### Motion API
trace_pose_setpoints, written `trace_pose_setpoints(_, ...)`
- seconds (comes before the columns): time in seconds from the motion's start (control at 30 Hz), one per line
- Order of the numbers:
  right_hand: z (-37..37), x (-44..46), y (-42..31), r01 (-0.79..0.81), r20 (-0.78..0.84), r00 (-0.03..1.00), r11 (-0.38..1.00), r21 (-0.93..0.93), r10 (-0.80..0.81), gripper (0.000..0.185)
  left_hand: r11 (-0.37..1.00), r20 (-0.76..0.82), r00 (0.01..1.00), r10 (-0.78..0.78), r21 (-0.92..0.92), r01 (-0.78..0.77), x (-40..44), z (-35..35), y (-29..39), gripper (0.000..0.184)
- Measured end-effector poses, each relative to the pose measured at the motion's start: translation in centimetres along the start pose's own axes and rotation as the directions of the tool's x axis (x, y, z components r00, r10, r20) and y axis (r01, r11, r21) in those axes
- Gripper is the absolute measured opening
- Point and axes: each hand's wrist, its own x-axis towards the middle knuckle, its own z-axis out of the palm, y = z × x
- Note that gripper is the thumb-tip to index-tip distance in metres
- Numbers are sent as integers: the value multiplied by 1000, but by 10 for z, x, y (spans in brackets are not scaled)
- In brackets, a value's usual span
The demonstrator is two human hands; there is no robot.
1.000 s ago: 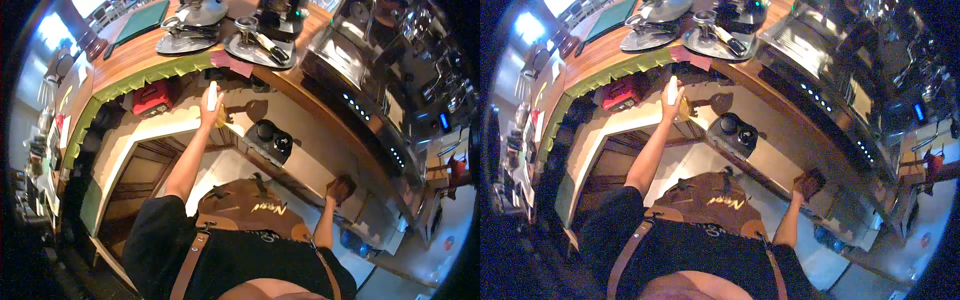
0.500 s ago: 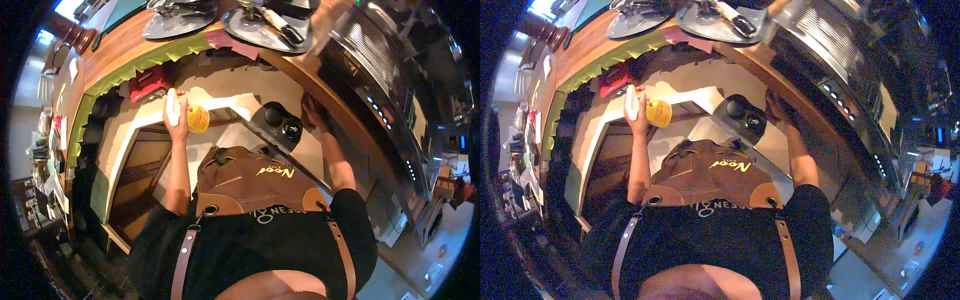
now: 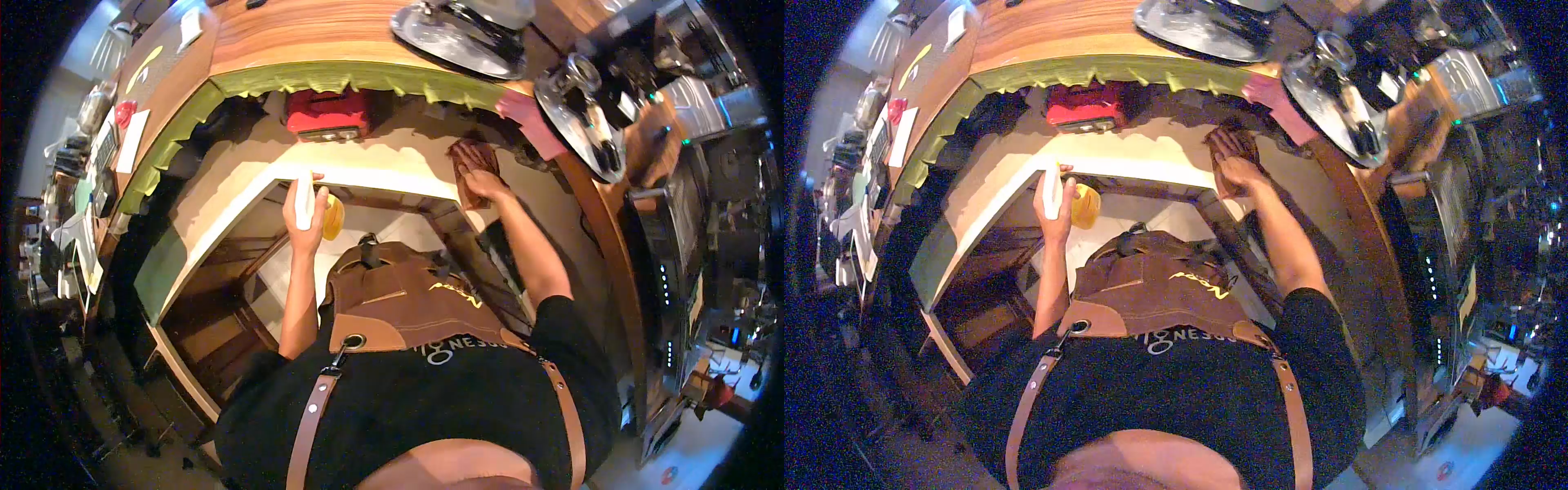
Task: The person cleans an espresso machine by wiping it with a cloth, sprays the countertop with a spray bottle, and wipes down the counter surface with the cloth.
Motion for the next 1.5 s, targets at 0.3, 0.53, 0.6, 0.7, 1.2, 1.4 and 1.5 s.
trace_pose_setpoints(0.3,97,63,-184,438,-340,882,834,336,-326,26,995,99,991,-92,-23,94,11,-40,-22,26)
trace_pose_setpoints(0.53,108,-92,-173,-210,83,952,431,877,295,31,985,340,936,94,-166,-39,50,28,-18,25)
trace_pose_setpoints(0.6,82,-165,-143,-291,34,856,426,856,517,36,949,370,876,308,-185,-256,63,73,-17,27)
trace_pose_setpoints(0.7,26,-292,-119,-428,-273,653,642,636,706,40,880,377,803,462,-308,-362,69,144,-23,29)
trace_pose_setpoints(1.2,87,-555,86,-953,-603,299,264,-148,740,51,972,415,881,227,-152,-179,1,159,11,25)
trace_pose_setpoints(1.4,-11,-489,115,-788,-689,554,561,-253,467,47,990,361,929,80,82,-117,-49,98,-12,25)
trace_pose_setpoints(1.5,-48,-422,146,-781,-562,566,611,-129,604,45,989,356,932,-70,146,19,-67,77,5,27)
